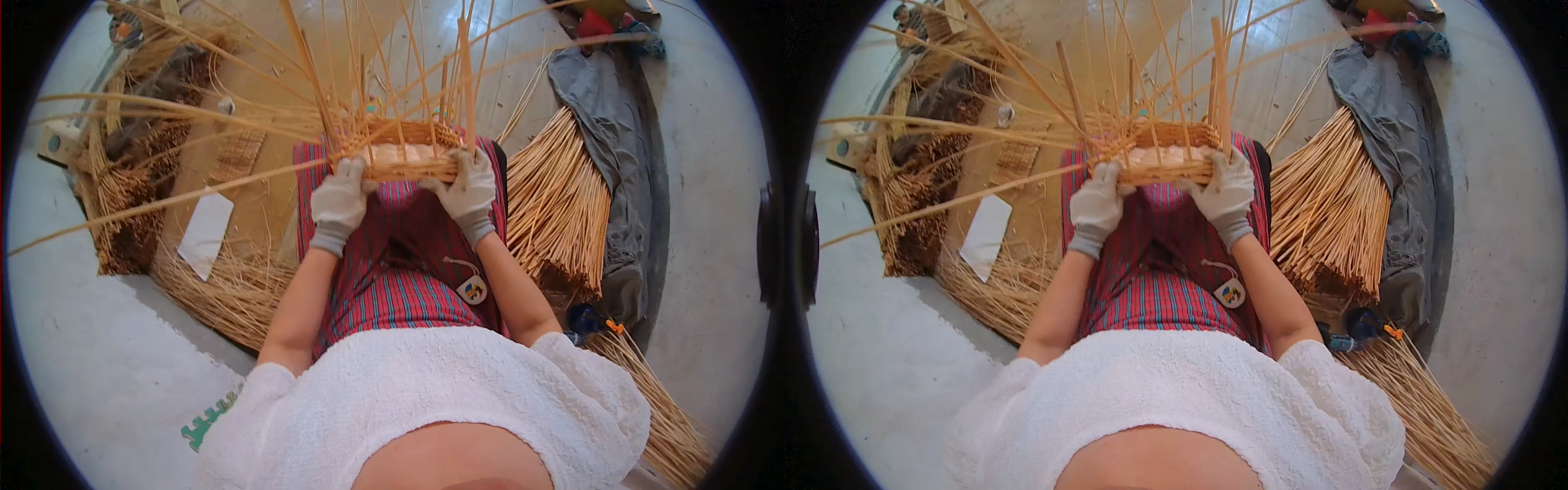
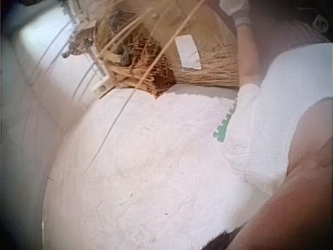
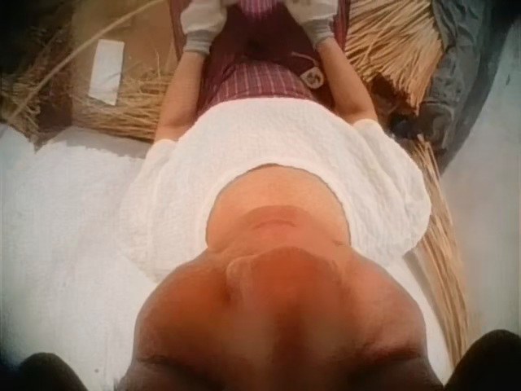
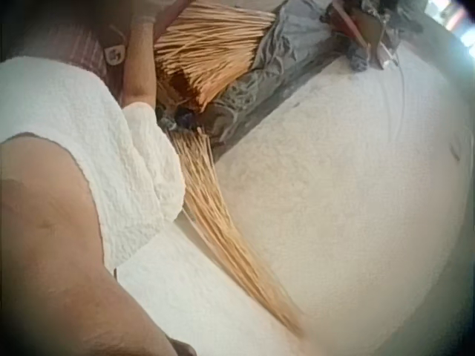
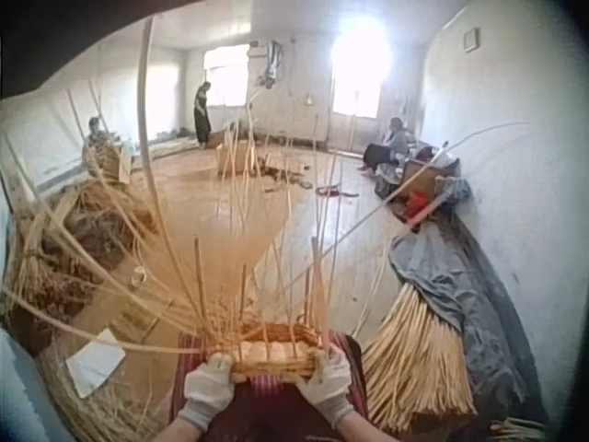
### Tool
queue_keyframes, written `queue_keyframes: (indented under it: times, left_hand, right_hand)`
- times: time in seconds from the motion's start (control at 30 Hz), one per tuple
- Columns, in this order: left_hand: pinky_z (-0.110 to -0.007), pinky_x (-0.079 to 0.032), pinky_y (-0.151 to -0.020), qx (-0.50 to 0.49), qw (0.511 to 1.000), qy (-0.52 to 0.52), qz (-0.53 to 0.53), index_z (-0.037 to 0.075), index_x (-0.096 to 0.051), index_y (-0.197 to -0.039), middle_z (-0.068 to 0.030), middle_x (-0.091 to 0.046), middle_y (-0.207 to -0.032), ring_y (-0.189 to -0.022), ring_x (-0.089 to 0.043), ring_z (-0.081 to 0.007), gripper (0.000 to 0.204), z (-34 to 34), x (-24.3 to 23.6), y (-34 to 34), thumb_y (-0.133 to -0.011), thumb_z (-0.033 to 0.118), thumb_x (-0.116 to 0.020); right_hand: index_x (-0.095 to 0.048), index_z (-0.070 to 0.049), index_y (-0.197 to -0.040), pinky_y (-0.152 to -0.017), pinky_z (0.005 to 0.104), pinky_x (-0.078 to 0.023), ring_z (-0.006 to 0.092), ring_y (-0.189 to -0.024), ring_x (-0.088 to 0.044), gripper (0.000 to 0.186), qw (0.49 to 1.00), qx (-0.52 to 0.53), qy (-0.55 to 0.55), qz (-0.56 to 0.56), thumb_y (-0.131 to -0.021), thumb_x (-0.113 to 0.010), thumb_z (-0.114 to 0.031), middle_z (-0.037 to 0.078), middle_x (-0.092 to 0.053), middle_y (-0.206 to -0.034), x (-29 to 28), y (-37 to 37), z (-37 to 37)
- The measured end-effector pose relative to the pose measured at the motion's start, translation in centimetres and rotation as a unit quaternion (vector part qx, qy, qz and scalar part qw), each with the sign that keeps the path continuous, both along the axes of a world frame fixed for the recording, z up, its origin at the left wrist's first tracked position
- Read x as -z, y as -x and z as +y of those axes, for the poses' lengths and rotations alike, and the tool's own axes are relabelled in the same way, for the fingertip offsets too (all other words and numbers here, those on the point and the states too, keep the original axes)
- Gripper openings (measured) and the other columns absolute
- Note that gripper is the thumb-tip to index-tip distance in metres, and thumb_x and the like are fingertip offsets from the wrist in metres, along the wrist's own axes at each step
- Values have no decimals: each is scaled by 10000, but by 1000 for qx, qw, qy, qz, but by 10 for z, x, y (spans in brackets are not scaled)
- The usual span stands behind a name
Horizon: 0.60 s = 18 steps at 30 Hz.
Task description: Weaving a basket using willow or reed strips.
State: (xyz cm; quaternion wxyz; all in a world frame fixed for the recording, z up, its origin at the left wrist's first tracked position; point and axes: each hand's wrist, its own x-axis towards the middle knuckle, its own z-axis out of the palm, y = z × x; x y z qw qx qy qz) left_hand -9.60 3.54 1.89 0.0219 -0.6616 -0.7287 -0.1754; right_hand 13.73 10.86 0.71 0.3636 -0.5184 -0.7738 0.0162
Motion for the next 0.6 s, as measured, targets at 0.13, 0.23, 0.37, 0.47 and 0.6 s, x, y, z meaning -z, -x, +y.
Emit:
queue_keyframes:
  times: [0.13, 0.23, 0.37, 0.47, 0.6]
  left_hand:
    - [-481, -549, -705, 21, 999, 28, -8, 151, -520, -1348, -92, -621, -1213, -904, -678, -361, 528, -8, -5, 2, -910, 423, -630]
    - [-468, -547, -846, 43, 992, -12, -114, 122, -481, -1418, -137, -596, -1315, -1070, -649, -373, 575, -9, -29, -14, -940, 415, -611]
    - [-421, -468, -1028, 78, 955, -238, -156, -5, -446, -1437, -250, -574, -1326, -1215, -575, -403, 614, 43, -56, -21, -982, 381, -588]
    - [-408, -418, -1077, -23, 921, -15, -389, -75, -340, -1490, -285, -500, -1424, -1315, -508, -384, 707, 88, -61, -23, -1012, 398, -558]
    - [-438, -472, -1001, 64, 933, -123, -333, -75, -339, -1477, -299, -596, -1290, -1228, -583, -399, 714, 90, -18, -5, -998, 408, -561]
  right_hand:
    - [-575, -124, -1249, -997, 471, -460, 415, -1180, -543, 726, 999, -16, 34, 0, -681, -870, -466, 212, -525, -1313, -17, -12, -11]
    - [-536, -81, -1349, -1053, 417, -448, 374, -1233, -550, 617, 999, -12, -10, 52, -815, -813, -221, 221, -521, -1360, -41, 1, -33]
    - [-481, 71, -1340, -998, 351, -489, 219, -1181, -598, 440, 850, -169, 338, 367, -983, -613, -150, 171, -605, -1284, -43, 47, -22]
    - [-516, 25, -1305, -902, 302, -529, 173, -1055, -646, 356, 811, -117, 325, 471, -1017, -570, -179, 110, -641, -1150, -44, 68, 72]
    - [-493, 12, -1321, -786, 269, -549, 150, -968, -667, 339, 735, -205, 122, 634, -1035, -513, -168, 87, -652, -1064, -121, 136, 143]
